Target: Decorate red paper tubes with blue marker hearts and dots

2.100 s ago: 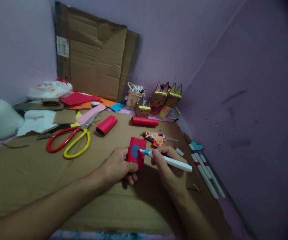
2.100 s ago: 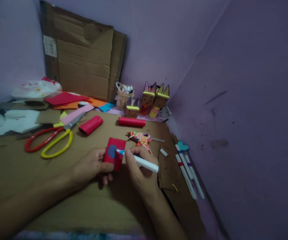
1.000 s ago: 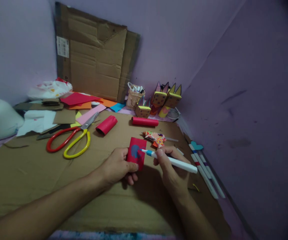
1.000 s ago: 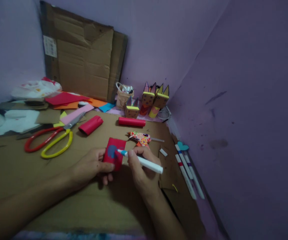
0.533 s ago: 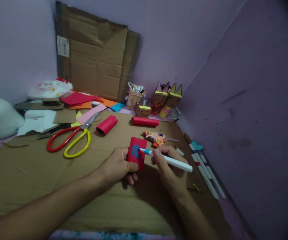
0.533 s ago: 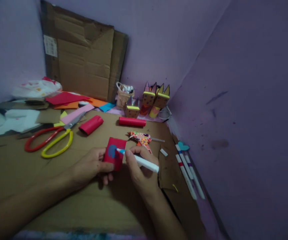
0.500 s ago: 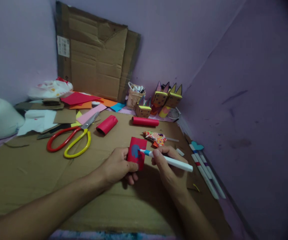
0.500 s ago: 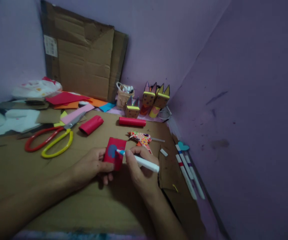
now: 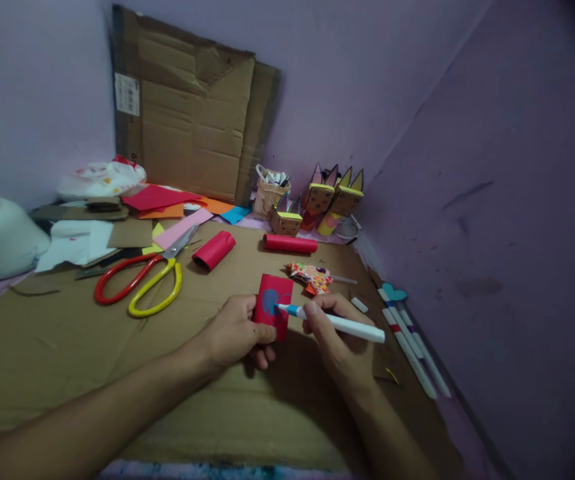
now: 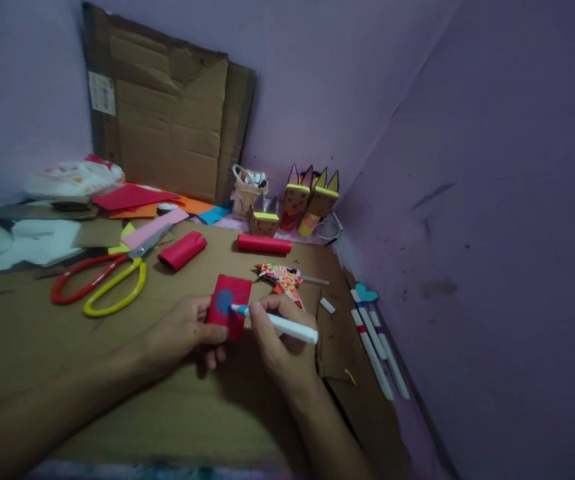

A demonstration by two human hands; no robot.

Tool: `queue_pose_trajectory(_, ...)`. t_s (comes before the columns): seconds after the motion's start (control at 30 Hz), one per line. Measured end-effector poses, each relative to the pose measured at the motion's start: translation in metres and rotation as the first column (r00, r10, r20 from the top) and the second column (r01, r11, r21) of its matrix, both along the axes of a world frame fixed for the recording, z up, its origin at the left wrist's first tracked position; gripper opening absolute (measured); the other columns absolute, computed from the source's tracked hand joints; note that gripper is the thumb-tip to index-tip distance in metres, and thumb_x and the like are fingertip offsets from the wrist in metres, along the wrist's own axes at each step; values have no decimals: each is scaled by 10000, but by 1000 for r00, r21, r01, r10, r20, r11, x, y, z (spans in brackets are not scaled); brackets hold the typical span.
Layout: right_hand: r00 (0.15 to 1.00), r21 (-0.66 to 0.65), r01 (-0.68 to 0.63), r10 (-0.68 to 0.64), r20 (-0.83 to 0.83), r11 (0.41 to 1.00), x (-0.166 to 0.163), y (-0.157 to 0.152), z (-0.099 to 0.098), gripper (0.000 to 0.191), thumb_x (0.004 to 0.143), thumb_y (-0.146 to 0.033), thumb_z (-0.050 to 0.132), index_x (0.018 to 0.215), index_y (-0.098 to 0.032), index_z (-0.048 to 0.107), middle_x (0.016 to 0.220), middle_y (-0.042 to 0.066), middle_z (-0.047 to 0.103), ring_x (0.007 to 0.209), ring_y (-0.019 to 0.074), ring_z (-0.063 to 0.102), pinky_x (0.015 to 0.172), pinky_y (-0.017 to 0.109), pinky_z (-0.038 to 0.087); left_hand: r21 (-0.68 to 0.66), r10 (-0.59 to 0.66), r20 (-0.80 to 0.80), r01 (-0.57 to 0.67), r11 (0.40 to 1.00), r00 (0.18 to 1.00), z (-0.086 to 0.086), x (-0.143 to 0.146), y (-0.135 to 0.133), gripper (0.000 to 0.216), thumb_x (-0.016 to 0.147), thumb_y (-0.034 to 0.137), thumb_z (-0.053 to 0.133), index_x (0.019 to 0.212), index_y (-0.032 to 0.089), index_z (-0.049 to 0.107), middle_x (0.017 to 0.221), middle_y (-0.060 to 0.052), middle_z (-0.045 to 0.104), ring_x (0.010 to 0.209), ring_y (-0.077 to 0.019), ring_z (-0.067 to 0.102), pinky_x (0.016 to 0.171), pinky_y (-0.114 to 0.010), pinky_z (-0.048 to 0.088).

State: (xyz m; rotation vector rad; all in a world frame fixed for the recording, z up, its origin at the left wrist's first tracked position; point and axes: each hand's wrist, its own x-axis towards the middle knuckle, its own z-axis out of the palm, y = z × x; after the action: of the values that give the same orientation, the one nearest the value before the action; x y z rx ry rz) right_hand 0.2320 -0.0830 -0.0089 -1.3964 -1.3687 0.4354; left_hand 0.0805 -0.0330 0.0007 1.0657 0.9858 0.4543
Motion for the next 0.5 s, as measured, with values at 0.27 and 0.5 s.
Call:
queue_pose_trajectory(0.27,1000,62,11,-12,2,998,0,1,-1,193,823,-339,617,701,-191,629,536,-27,599,471,106,524,459,205,405,5,-7,-13,7,1000,1000,1,0,1,123,680,34,538,759,129,543,428,8,593,346,-104,526,345,-170,423)
queue_pose_trajectory(0.5,999,44,-45,44,14,998,-2,0,1,171,830,-326,619,724,-194,639,538,-33,607,472,98,525,459,192,397,11,-13,-22,13,1000,1000,-1,0,1,127,677,53,545,782,124,545,435,13,594,344,-107,521,330,-172,410)
